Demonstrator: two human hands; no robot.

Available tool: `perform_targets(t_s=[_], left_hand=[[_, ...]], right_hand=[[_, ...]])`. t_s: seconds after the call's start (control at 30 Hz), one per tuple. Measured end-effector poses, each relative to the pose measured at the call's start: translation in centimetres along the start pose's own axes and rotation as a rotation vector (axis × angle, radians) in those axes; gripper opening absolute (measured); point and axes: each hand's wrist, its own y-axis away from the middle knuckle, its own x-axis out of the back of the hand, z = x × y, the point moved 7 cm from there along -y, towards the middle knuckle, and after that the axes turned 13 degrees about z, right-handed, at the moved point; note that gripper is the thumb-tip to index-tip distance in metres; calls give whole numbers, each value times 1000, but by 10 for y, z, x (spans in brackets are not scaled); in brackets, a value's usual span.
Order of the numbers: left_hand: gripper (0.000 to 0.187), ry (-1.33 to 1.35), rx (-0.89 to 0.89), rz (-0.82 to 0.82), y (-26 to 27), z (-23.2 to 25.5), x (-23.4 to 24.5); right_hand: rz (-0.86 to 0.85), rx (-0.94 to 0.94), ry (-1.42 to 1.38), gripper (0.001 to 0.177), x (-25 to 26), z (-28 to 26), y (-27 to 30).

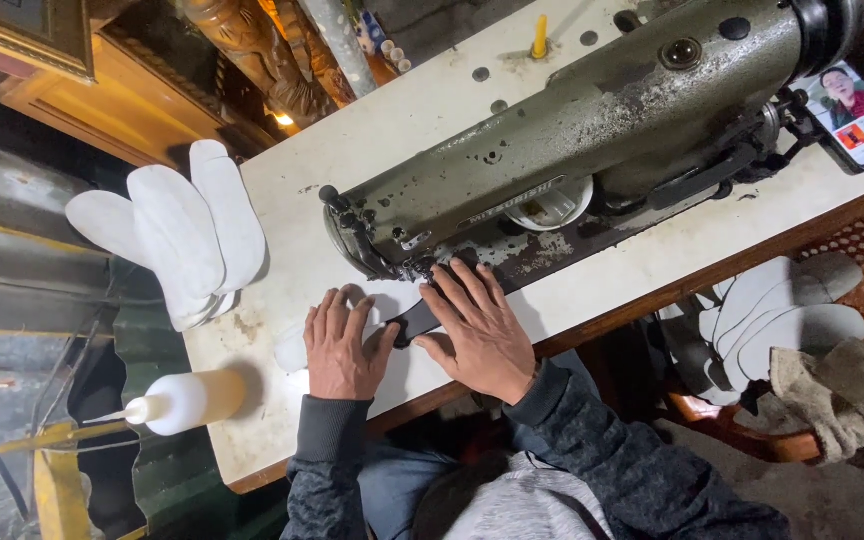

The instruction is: Preparing shoe insoles by applying liquid and then sewing the edges using an industrial sewing machine.

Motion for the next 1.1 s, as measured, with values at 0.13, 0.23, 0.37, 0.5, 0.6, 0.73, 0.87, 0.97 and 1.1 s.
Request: perform_targets(t_s=[0.13,0.23,0.37,0.5,0.6,0.73,0.87,0.97,1.1], left_hand=[[53,-53,-45,30,8,1,8],[55,-69,-30,0,20,-2,8],[55,-72,25,-1,30,3,24],[51,17,3,33,43,12,51],[48,-4,36,45,59,12,61],[46,-4,75,35,74,18,74],[52,-15,131,-19,98,17,69],[64,-22,99,-83,113,24,64],[53,94,68,-117,122,42,65]], right_hand=[[-9,-6,-20,62,1,-1,0],[-11,-11,-21,63,1,-1,-1],[1,-5,-21,62,0,0,0],[102,73,85,67,1,0,3],[96,73,79,67,0,0,3],[113,83,82,68,4,-3,2],[106,79,83,67,2,-3,4],[117,72,65,67,3,-3,4],[127,58,8,63,2,-3,6]])
